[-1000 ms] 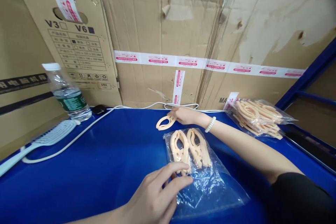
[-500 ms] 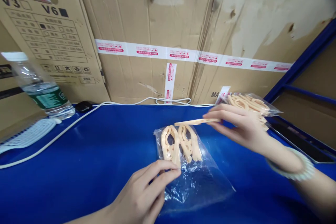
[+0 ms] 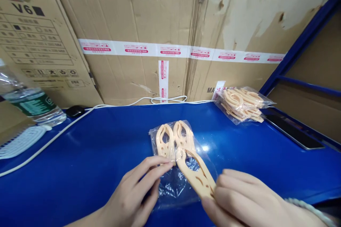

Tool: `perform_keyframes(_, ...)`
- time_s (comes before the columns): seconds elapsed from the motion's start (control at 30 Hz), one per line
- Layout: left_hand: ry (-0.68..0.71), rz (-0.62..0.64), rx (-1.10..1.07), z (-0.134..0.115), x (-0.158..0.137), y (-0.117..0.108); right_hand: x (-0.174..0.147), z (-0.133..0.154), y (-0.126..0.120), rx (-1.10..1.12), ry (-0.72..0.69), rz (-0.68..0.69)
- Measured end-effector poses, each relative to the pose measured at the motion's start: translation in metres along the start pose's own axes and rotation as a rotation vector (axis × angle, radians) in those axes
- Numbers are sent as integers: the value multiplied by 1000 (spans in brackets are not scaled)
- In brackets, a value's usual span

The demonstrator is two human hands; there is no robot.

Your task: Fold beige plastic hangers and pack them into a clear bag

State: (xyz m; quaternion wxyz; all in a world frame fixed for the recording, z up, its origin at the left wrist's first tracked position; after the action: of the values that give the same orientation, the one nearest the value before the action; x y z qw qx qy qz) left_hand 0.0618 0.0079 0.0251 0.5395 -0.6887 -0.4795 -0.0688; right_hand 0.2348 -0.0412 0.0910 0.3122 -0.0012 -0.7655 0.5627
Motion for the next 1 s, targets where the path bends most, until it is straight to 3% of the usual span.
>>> perform_keyframes(0.1, -5, 17, 16, 0, 0, 1, 11, -2, 27, -72, -183, 8)
perform_keyframes(0.17, -1, 16, 27, 1, 0, 2, 10, -8, 45, -175, -191, 16)
perform_keyframes(0.3, 8, 29, 44, 0, 0, 2, -3, -15, 53, -305, -65, 51)
perform_keyframes(0.43, 3, 26, 90, -10, -2, -10, -24, -21, 20, -110, 86, 28)
perform_keyframes(0.53, 51, 42, 164, -24, -2, -19, -47, -38, 6, 56, 223, 97)
perform_keyframes(0.73, 39, 132, 373, -33, 0, -14, -82, -55, 27, 271, 380, 221)
perform_keyframes(0.9, -144, 76, 381, -18, -21, -11, -80, -46, 44, 266, 376, 124)
perform_keyframes(1.0, -166, 38, 383, -16, -27, -10, -76, -48, 45, 233, 405, 18)
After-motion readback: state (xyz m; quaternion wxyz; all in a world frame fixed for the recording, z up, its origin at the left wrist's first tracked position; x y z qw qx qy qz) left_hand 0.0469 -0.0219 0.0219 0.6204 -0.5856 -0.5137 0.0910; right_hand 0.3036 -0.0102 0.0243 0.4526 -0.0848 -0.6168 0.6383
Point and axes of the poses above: each hand's wrist, its own x-axis towards the middle knuckle, its own y-axis out of the palm, z = x × y, the point moved 6 cm from there along x, towards the middle knuckle, and after that the axes turned 5 degrees about -y, right-handed, at the moved point
